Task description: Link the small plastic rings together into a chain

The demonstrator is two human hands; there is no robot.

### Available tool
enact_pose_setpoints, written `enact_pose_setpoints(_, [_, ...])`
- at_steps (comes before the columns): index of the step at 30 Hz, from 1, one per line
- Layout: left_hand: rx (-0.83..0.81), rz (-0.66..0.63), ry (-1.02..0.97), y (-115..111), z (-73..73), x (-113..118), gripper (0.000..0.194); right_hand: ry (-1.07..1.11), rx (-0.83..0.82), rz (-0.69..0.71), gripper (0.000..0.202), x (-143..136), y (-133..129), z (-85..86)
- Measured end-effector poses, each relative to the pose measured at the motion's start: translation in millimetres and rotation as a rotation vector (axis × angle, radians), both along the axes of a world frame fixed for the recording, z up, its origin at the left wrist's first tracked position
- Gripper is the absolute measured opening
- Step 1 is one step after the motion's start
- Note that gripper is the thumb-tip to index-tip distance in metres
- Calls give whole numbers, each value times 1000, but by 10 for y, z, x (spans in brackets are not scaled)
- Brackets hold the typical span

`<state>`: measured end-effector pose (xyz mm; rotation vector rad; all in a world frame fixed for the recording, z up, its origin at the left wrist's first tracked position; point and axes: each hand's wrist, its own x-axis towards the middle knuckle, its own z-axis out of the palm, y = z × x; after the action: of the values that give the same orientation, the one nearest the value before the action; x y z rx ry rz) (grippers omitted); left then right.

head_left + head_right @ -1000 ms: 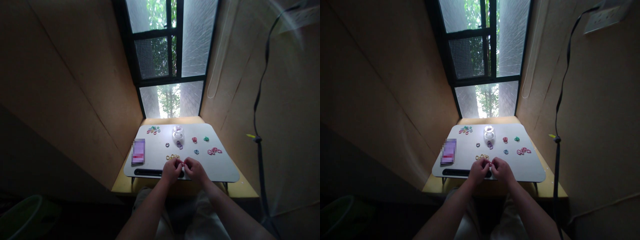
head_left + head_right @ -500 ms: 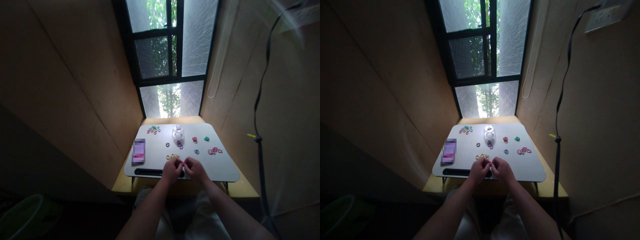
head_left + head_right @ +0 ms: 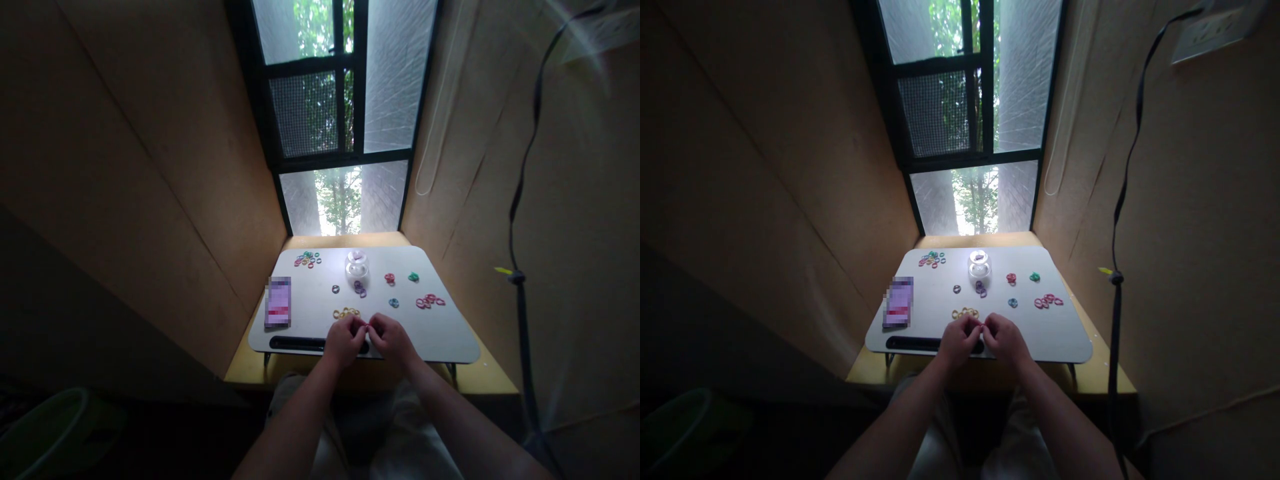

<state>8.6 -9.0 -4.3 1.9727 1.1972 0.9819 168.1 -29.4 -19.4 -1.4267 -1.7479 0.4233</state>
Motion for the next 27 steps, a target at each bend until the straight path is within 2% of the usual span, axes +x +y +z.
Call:
enact_pose_setpoints(6, [-1,-9,-65,-13,-30,13,12,4,-3,2,15,-7,-16,31])
enact_pose_setpoints(10, [17,39,-237,-30,25,-52,12,22,-6,9,18,-5,-6,57])
enact_pose_setpoints(12, [85,156,-290,45,130,-200,14,23,-4,11,18,-1,5,66])
enact_pose_setpoints(15, [217,508,-259,324,330,-603,21,17,-6,7,17,4,15,73])
enact_pose_setpoints(17, [191,703,-109,569,425,-929,36,16,-13,7,17,6,15,77])
enact_pose_setpoints(19, [78,791,108,786,455,-1219,58,17,-14,6,18,6,14,78])
enact_pose_setpoints(21, [-24,786,289,937,432,-1419,73,16,-9,9,18,7,14,78])
enact_pose_setpoints(23, [-80,754,423,1025,391,-1513,81,14,-5,14,19,7,15,77])
enact_pose_setpoints(27, [-122,667,585,1121,357,-1500,87,14,-15,16,20,10,12,80])
